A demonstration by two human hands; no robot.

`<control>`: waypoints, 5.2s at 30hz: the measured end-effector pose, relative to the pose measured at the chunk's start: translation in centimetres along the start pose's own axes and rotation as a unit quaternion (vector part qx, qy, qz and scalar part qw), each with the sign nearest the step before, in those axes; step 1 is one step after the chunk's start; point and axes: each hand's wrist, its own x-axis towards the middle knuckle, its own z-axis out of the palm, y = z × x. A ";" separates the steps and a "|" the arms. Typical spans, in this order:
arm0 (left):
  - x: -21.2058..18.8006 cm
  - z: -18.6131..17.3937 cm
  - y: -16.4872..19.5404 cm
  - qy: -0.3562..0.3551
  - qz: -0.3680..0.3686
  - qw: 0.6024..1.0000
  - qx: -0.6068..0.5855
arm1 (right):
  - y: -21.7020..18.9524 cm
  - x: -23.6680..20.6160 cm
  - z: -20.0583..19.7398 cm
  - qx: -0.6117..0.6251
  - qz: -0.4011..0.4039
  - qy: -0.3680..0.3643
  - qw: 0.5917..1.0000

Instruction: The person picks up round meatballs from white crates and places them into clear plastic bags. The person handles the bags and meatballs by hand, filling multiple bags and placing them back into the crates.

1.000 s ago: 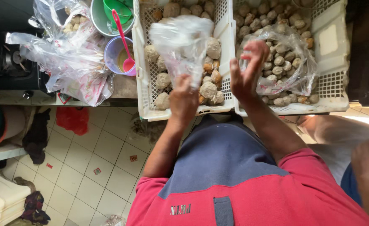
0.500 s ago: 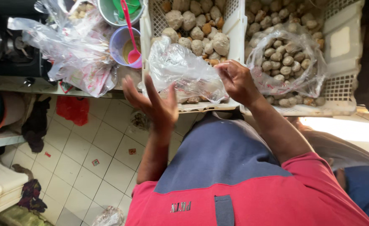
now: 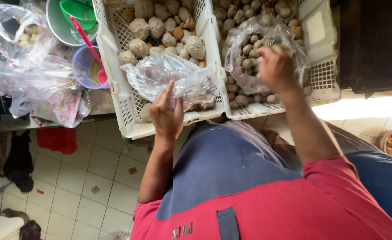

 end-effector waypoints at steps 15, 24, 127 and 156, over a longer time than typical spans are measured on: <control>2.4 -0.8 0.2 0.146 0.041 0.988 -0.022 | 4.3 3.2 0.1 -0.184 -0.076 -0.015 0.980; 1.9 -2.2 -1.8 0.081 -0.078 0.969 -0.220 | -0.4 1.8 0.0 -0.170 -0.008 -0.070 0.983; -3.4 2.1 -6.3 -0.052 -0.201 0.559 -0.802 | -9.0 0.5 -4.4 0.239 0.072 -0.186 0.950; -3.1 1.5 -5.0 0.044 -0.266 0.607 -0.747 | -7.9 2.9 -1.4 0.100 -0.208 -0.261 0.937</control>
